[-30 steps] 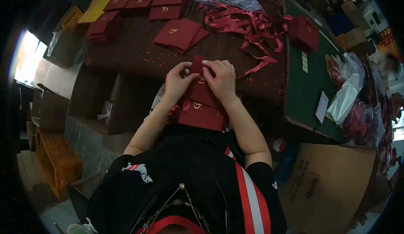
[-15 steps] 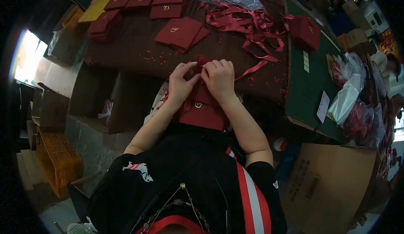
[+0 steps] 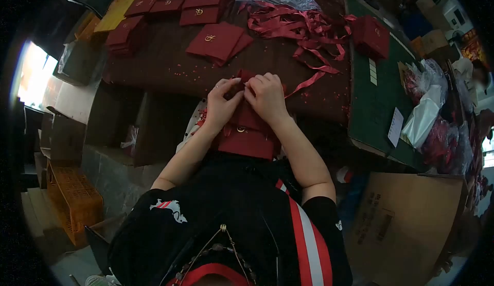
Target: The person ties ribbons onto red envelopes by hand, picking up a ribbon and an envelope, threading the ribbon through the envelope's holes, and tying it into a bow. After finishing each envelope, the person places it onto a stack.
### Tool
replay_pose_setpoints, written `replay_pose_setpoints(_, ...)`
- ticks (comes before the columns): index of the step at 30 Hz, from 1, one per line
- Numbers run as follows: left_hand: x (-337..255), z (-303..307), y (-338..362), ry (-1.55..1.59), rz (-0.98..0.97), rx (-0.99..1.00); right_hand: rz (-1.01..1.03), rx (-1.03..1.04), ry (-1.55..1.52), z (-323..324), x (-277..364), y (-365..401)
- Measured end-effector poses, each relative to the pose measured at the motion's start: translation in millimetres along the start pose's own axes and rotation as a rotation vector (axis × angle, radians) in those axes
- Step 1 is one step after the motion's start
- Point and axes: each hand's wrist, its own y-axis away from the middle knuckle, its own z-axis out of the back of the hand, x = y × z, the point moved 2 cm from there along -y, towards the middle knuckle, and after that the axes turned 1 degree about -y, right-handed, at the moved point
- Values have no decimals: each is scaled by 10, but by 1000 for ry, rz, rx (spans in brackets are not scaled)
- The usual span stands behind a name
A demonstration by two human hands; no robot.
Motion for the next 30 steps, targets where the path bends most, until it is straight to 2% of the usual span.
replay_pose_setpoints(5,-18,-14,27,-37,2,-21,3,-45,-36,-27,43,37)
replay_pose_setpoints(7,-112,12,14,-62,-22,-16,-126,-75,-158,-39,26,55)
replay_pose_setpoints(9,-187,32,16,-6,101,35,-177,-96,-210,-75,10,72)
replay_pose_setpoints(10,-157,16,23,-7,99,37,-224,-114,-261,-88,-7,76)
replay_pose_setpoints(12,-115,-4,41,-72,-47,-2,-296,-111,-306,-108,-25,85)
replay_pose_setpoints(13,-102,-8,44,-72,-49,1,-365,-103,-348,-114,-40,90)
replay_pose_setpoints(17,-74,-18,49,-146,-188,30,-388,-89,-387,-76,-55,66)
replay_pose_setpoints(18,-59,-13,38,-169,-221,50,-377,-34,-279,-58,-83,52)
replay_pose_setpoints(19,-23,32,-3,-169,-222,51,-366,20,-172,-39,-98,47)
replay_pose_setpoints(21,79,127,-144,20,-65,278,-400,29,-136,34,-119,46)
replay_pose_setpoints(23,95,158,-222,-14,-44,290,-412,28,-85,28,-153,60)
replay_pose_setpoints(25,117,158,-265,-286,-87,280,-411,32,-99,-14,-168,73)
replay_pose_setpoints(26,141,141,-288,-286,-86,280,-409,37,-112,-28,-178,69)
replay_pose_setpoints(28,137,94,-333,-359,-246,243,-460,100,-202,-29,-232,55)
replay_pose_setpoints(30,121,110,-382,-377,-310,287,-511,161,-290,-16,-282,50)
